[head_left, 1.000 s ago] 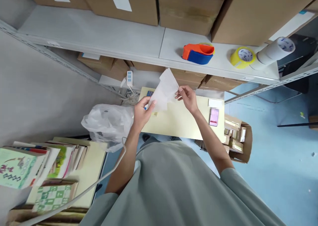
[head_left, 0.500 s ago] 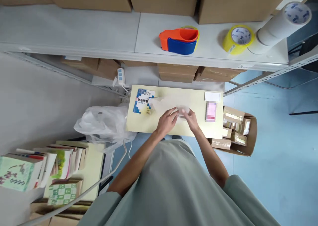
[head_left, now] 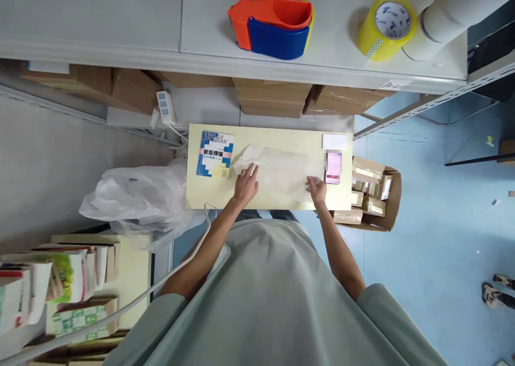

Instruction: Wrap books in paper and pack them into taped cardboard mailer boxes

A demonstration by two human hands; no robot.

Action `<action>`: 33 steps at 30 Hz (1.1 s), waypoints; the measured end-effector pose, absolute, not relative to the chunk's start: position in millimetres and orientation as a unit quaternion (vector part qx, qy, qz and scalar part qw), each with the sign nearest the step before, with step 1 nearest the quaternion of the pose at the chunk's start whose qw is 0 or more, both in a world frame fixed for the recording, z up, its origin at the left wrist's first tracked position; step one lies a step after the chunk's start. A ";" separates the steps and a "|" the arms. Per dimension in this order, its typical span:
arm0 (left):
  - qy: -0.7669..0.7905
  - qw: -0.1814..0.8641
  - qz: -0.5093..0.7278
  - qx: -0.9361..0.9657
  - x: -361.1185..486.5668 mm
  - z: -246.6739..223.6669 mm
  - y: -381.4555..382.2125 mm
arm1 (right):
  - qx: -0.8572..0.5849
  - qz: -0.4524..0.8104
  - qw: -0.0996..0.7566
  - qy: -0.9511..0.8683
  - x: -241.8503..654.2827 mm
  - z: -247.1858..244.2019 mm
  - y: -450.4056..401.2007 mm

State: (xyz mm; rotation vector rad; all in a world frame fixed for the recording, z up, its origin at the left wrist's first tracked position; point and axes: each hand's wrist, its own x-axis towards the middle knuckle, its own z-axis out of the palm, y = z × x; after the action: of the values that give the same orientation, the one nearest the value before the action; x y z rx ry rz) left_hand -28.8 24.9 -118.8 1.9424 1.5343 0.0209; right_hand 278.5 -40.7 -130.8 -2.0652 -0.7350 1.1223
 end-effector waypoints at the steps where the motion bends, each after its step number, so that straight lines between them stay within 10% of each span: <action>1: 0.602 0.314 0.022 0.734 -33.4 -117.4 30.8 | -0.793 0.428 0.332 -0.280 279.6 -132.8 -42.0; 24: 0.664 0.252 0.093 0.698 -112.0 -84.0 74.5 | -0.797 0.370 0.292 -0.377 306.4 -126.1 -31.2; 33: 0.654 0.484 0.095 0.573 -131.4 -119.8 59.0 | -0.791 0.361 0.227 -0.438 298.8 -140.3 -9.7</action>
State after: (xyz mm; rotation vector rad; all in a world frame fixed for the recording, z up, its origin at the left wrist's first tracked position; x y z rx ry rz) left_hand -131.4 59.0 -119.8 1.3952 1.5938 0.2306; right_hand 298.8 -9.7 -140.3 -2.1801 -1.2059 0.9946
